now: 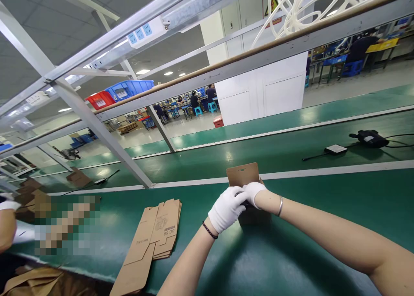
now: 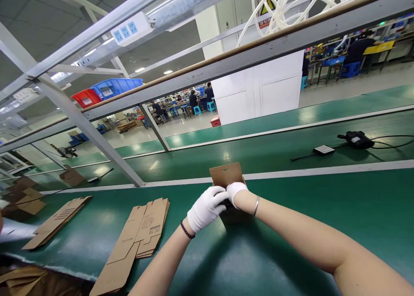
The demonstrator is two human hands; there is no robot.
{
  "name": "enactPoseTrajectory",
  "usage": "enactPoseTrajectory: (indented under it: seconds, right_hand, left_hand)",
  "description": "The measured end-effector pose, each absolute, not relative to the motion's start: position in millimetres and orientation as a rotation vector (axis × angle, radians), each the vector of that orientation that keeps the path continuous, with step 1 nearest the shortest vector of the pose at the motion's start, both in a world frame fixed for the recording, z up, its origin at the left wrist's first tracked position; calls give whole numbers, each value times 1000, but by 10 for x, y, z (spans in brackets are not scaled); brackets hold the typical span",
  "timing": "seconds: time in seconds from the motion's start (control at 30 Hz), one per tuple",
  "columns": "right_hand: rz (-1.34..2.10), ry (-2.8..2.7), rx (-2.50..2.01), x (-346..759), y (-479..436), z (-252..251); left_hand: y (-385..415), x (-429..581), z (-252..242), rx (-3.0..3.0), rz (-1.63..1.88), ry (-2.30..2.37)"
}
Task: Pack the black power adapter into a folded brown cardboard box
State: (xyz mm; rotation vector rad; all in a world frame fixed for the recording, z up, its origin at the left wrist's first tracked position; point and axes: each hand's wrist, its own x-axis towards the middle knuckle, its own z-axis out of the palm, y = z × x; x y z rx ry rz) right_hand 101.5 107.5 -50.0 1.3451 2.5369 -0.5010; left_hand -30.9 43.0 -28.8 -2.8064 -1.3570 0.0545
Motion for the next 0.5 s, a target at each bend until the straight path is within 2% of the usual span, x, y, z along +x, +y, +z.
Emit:
enactPoseTrajectory:
  seconds: [0.1,0.27,0.5]
  right_hand:
    - [-440,2538,1359,1069,1059,-494]
    - [-356,2665,1413,1250,1005,-384]
    - [-539,2583,960,1178,1171,-307]
  left_hand:
    - [514,-217,-206,-2726,311,-1462]
    - [689,-109,-110,-2612,448,-1602]
    - [837,104,-305,-2658,647,-1542]
